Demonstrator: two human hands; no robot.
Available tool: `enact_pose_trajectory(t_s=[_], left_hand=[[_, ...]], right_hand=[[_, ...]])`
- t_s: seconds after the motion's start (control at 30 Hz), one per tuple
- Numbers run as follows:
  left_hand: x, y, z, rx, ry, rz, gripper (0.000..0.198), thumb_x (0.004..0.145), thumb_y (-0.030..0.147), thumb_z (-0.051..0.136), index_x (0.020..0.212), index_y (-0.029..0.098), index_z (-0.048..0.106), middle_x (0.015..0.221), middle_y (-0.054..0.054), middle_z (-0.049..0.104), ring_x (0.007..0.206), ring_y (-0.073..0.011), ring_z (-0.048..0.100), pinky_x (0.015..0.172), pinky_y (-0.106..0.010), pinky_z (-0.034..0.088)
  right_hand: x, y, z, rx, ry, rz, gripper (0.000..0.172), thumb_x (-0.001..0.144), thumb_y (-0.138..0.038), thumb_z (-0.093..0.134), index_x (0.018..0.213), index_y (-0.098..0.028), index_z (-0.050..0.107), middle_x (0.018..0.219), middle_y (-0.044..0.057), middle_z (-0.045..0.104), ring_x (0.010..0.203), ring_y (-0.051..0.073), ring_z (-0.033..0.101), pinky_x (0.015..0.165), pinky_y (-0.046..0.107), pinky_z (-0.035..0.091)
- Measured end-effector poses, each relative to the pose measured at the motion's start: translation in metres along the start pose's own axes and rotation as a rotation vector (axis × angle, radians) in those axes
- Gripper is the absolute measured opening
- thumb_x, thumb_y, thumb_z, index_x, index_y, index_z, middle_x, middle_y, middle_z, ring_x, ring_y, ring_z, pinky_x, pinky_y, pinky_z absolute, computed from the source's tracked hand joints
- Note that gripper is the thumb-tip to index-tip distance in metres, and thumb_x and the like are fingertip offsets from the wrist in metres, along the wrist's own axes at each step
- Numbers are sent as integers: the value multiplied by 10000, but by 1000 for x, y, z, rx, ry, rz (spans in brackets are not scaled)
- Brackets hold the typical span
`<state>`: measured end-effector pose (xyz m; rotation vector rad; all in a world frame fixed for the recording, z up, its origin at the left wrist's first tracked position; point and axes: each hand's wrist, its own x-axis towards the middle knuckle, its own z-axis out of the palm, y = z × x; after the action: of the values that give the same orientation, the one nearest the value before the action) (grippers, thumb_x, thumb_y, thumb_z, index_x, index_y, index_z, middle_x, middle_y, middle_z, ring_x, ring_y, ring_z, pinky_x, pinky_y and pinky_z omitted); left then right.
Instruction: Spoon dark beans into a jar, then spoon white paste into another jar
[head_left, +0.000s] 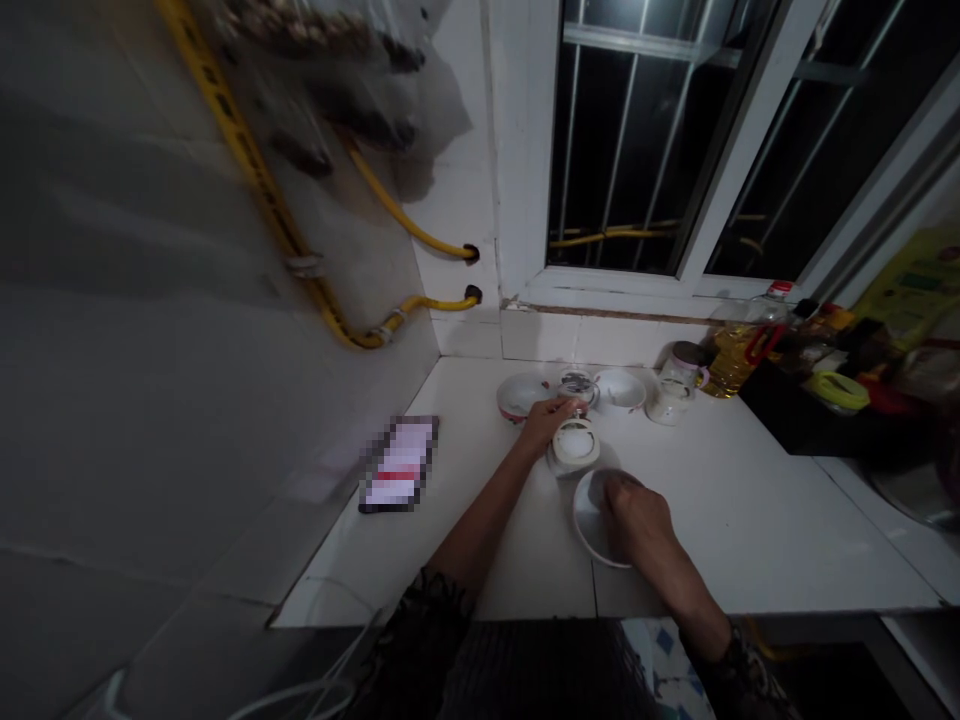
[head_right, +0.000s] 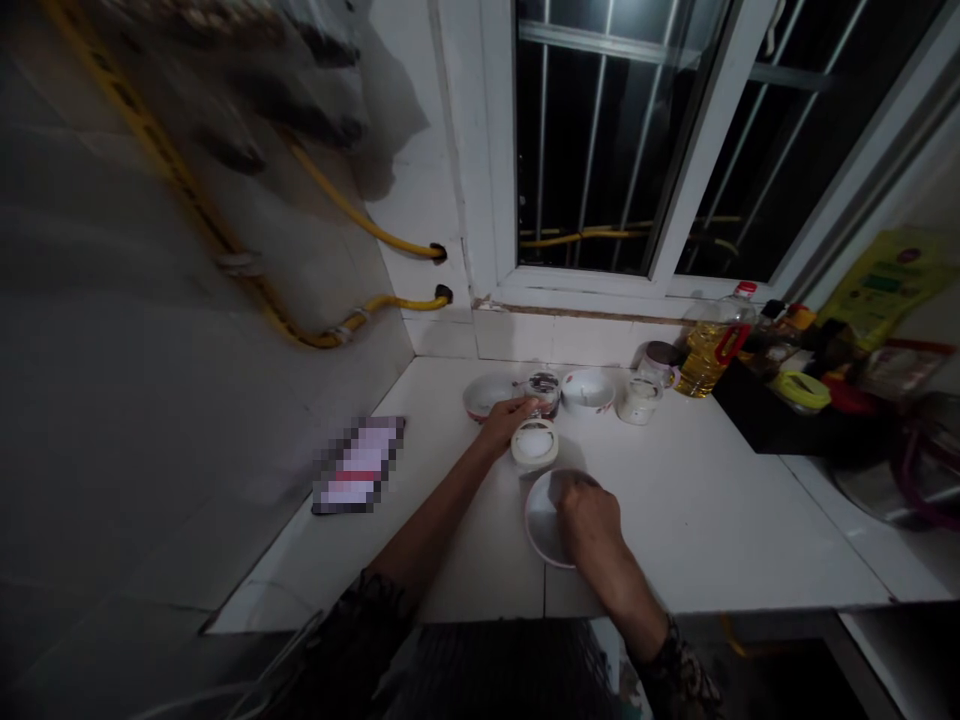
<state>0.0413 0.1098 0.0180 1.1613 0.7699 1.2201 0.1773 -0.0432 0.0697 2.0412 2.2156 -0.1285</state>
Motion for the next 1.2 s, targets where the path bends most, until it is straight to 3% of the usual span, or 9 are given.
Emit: enact_pose_trajectory(t_s=[0.17, 0.3, 0.37, 0.5, 0.7, 0.83, 1.0, 1.2], left_hand=[[-9, 10, 1, 65, -5, 36, 415, 681, 497, 749, 871, 128, 759, 811, -79, 751, 773, -224, 693, 691, -295, 531], [-15, 17, 2, 119, -19, 69, 370, 697, 472, 724, 854, 139, 762, 800, -60, 750, 781, -221, 685, 712, -296, 525], [-18, 20, 3, 147, -23, 88, 364, 697, 471, 718, 849, 143, 760, 814, -58, 751, 797, -226, 683, 730, -306, 524], [-22, 23, 3, 197, -34, 122, 397, 687, 476, 719, 896, 139, 749, 863, -76, 751, 847, -252, 687, 779, -341, 526], [-24, 28, -3, 296, -58, 159, 416, 685, 451, 726, 970, 148, 722, 944, -88, 744, 911, -266, 682, 845, -362, 511], [-29, 39, -7, 406, -56, 191, 320, 728, 397, 687, 949, 168, 724, 942, -67, 744, 918, -260, 672, 857, -344, 493], [-42, 49, -7, 533, 6, 229, 219, 757, 357, 661, 895, 196, 715, 933, -44, 733, 916, -244, 655, 855, -318, 478], [-59, 42, -13, 629, 145, 226, 175, 818, 356, 584, 799, 199, 658, 856, -42, 709, 847, -227, 639, 808, -311, 472]], right_hand=[[2, -3, -3, 77, -44, 53, 378, 860, -58, 468, 1228, -128, 511, 1113, 160, 692, 1016, 253, 667, 736, 303, 453], [2, -4, -4, 158, -68, 82, 488, 818, -21, 481, 1301, -93, 463, 1069, 169, 707, 991, 247, 677, 742, 294, 446], [1, -1, -1, 223, 13, 54, 475, 808, -36, 484, 1277, -108, 508, 1024, 152, 718, 959, 244, 680, 747, 295, 452], [-7, 12, 7, 412, 325, -78, 350, 796, -99, 476, 1104, -162, 631, 904, 90, 714, 774, 197, 670, 689, 275, 461], [-21, 26, 14, 813, 637, -147, 147, 867, -274, 481, 845, -192, 600, 651, -13, 572, 538, 118, 518, 516, 215, 409], [-24, 28, 20, 975, 696, -100, 184, 878, -329, 495, 782, -196, 579, 611, -35, 497, 523, 104, 470, 485, 198, 388], [-22, 30, 28, 1061, 706, -83, 187, 858, -346, 527, 784, -186, 588, 617, -27, 508, 537, 105, 474, 481, 195, 392], [-20, 30, 30, 1124, 708, -54, 200, 843, -367, 546, 768, -185, 583, 605, -28, 507, 527, 105, 471, 480, 197, 397]])
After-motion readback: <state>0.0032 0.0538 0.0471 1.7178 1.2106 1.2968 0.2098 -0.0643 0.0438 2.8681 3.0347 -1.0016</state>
